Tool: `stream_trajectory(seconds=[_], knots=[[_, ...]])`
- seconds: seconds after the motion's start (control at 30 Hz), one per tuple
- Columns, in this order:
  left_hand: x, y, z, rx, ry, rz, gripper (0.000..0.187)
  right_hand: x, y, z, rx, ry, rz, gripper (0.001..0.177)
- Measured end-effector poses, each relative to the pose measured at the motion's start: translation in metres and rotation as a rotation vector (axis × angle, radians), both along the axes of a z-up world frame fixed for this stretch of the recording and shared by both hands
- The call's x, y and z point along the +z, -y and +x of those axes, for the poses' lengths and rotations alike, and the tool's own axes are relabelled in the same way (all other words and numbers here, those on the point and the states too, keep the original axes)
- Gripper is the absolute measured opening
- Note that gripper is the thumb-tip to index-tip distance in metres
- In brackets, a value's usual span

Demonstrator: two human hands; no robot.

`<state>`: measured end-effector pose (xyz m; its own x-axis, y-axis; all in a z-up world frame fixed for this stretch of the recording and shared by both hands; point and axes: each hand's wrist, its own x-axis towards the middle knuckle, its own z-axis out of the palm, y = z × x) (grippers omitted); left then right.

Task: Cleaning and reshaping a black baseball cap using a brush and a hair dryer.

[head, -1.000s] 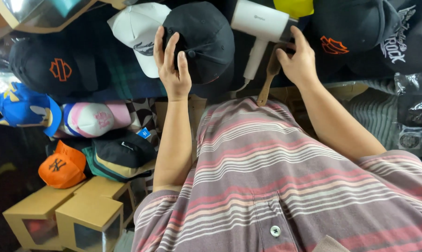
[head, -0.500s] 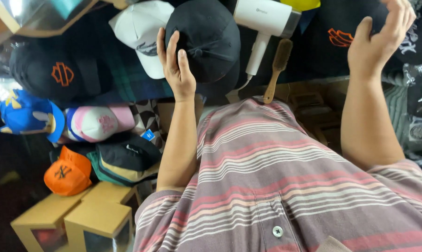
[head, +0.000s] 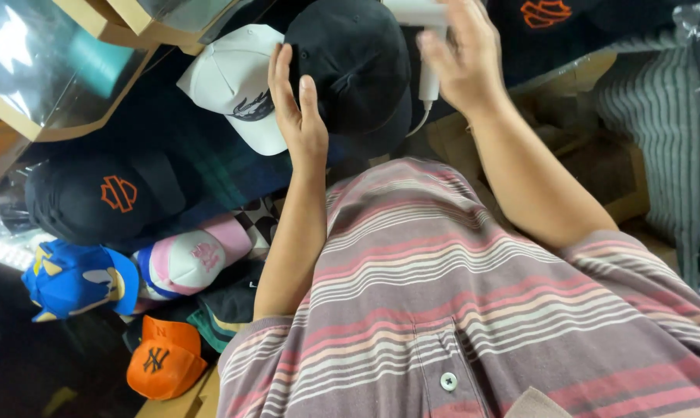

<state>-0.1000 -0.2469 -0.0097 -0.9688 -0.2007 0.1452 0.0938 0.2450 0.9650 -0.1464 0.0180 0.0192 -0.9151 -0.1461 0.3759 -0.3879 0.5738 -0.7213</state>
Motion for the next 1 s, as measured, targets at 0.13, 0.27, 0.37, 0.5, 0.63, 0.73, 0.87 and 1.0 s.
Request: stream_trajectory(seconds=[0.13,0.27,0.37,0.5,0.63,0.73,0.87,1.0], knots=[[-0.008,0.002,-0.020,0.035,0.050,0.435,0.041,-0.029,0.073,-0.004,-0.011,0.266,-0.295,0.040],[-0.034,0.007,-0.029,0.057,0.030,0.608,0.049,-0.049,0.071,0.001,0.017,0.310,-0.489,0.042],[-0.044,0.009,-0.029,-0.025,0.074,0.688,0.056,-0.093,0.062,0.011,-0.025,0.441,-0.740,0.051],[-0.039,0.008,-0.020,0.097,0.198,0.670,0.055,-0.133,0.053,0.025,-0.069,0.603,-1.005,0.055],[-0.090,0.009,0.036,0.154,0.275,0.368,0.045,-0.129,0.047,0.058,-0.485,0.966,-0.933,0.032],[-0.155,0.012,0.088,0.097,0.386,0.481,0.044,-0.120,0.041,0.066,-0.392,1.143,-1.048,0.023],[-0.209,0.003,0.106,0.237,0.482,0.909,0.042,-0.128,0.038,0.066,-0.339,1.240,-1.299,0.021],[-0.199,-0.003,0.099,0.255,0.542,0.859,0.045,-0.143,0.039,0.067,-0.402,1.308,-1.563,0.021]])
